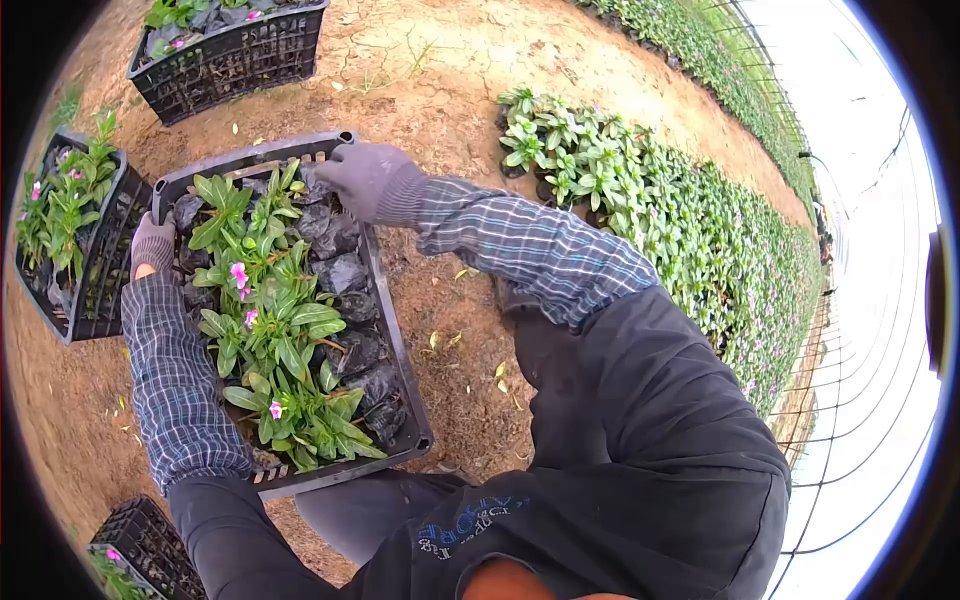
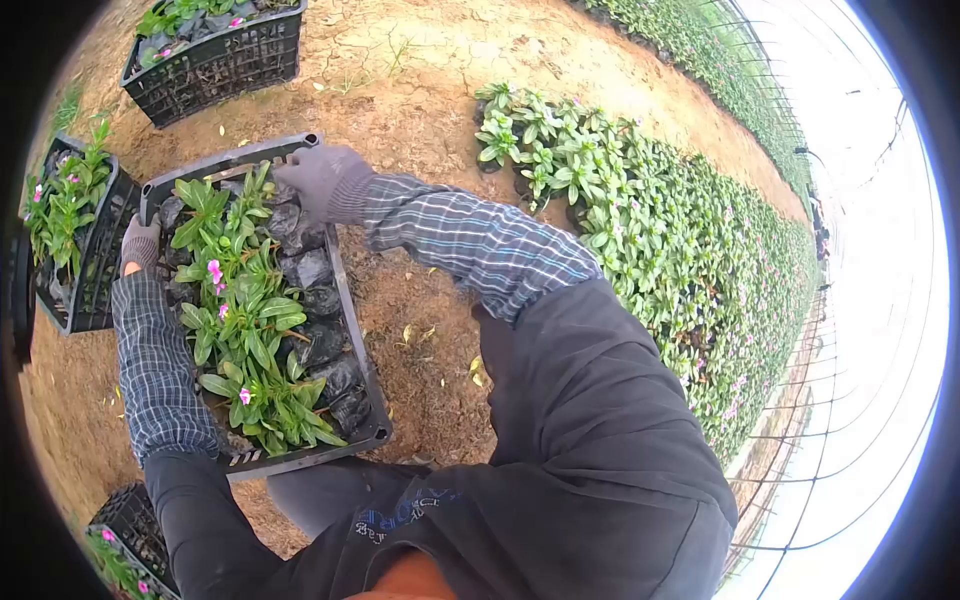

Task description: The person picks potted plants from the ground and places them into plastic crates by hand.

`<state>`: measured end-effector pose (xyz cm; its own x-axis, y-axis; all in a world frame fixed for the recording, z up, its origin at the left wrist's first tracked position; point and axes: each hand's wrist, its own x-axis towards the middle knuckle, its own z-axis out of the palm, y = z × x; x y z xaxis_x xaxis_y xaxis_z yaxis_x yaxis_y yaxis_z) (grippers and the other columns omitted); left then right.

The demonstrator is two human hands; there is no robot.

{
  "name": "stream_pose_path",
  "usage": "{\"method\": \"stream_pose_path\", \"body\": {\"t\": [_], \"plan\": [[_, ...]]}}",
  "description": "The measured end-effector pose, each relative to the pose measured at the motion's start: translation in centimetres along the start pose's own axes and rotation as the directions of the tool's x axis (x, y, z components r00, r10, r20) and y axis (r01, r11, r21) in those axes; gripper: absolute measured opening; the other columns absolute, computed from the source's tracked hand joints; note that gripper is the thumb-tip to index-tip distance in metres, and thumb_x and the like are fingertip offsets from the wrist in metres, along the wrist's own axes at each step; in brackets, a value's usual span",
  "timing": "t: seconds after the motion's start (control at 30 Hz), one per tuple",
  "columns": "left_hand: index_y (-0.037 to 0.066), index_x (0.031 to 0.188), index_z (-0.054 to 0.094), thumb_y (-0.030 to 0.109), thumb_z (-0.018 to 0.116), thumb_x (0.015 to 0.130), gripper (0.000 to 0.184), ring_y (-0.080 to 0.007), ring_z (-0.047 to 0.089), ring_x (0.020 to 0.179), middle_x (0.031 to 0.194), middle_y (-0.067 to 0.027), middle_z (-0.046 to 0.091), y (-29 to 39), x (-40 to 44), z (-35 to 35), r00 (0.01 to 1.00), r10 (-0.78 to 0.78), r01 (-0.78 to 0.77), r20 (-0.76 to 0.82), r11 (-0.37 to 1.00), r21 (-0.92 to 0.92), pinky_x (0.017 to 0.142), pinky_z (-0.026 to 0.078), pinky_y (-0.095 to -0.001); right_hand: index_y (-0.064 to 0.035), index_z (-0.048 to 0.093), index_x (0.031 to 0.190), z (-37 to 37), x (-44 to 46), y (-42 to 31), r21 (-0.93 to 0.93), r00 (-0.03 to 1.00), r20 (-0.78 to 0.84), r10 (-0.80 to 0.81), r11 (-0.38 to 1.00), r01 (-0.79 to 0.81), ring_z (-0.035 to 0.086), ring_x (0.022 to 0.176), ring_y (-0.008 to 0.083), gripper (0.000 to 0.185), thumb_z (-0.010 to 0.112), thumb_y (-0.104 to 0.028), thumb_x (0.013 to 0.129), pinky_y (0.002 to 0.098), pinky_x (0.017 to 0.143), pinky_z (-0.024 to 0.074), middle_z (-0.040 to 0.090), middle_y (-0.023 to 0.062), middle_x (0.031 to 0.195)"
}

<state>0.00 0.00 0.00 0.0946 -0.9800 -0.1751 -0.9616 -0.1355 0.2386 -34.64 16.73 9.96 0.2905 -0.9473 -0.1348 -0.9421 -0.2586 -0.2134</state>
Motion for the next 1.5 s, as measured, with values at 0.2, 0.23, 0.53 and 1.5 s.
{"method": "stream_pose_path", "body": {"t": [0.2,0.23,0.53,1.5], "plan": [[0.003,0.119,0.048,0.039,0.054,0.080,0.053,-0.0355,0.054,0.102,0.107,-0.0220,0.057,-0.4,-0.1,0.7,1.000,-0.026,0.026,0.001,0.999,-0.026,0.085,0.043,-0.0386,-0.0047,0.048,0.112,8.6,-5.4,20.5,0.191,0.688,-0.135,0.713,0.700,-0.688,0.055,0.097,0.0331,0.035,0.052,-0.024,0.083,0.0403,0.081,0.0452,0.053,0.0190,0.106],[0.002,0.119,0.047,0.039,0.055,0.080,0.054,-0.0356,0.054,0.102,0.107,-0.0220,0.057,-0.2,-0.2,0.6,1.000,-0.030,0.030,-0.008,0.999,-0.029,0.084,0.043,-0.0380,-0.0049,0.043,0.118,10.3,-5.3,23.6,0.091,0.561,-0.074,0.824,0.566,-0.819,0.055,0.099,0.0346,0.042,0.053,-0.026,0.083,0.0415,0.083,0.0446,0.051,0.0208,0.108],[0.000,0.124,0.044,0.042,0.056,0.083,0.059,-0.0265,0.056,0.101,0.110,-0.0188,0.057,-4.3,0.8,1.4,0.995,-0.072,0.075,-0.062,0.996,0.054,0.085,0.043,-0.0319,-0.0047,0.052,0.113,16.9,-3.7,36.2,0.091,0.265,0.014,0.964,0.263,-0.961,0.060,0.095,0.0315,0.032,0.047,-0.022,0.086,0.0389,0.080,0.0485,0.058,0.0211,0.105],[0.011,0.097,0.051,0.057,0.030,0.088,0.051,-0.0186,0.050,0.046,0.065,-0.0045,0.053,3.1,-3.5,-0.8,0.979,-0.182,0.202,0.089,0.909,-0.366,0.038,0.040,-0.0333,-0.0009,0.061,0.083,14.2,12.6,-8.9,0.504,0.927,-0.370,0.060,0.851,0.146,0.057,0.066,0.0305,0.025,0.057,-0.026,0.080,0.0388,0.058,0.0463,0.058,0.0153,0.074]]}}
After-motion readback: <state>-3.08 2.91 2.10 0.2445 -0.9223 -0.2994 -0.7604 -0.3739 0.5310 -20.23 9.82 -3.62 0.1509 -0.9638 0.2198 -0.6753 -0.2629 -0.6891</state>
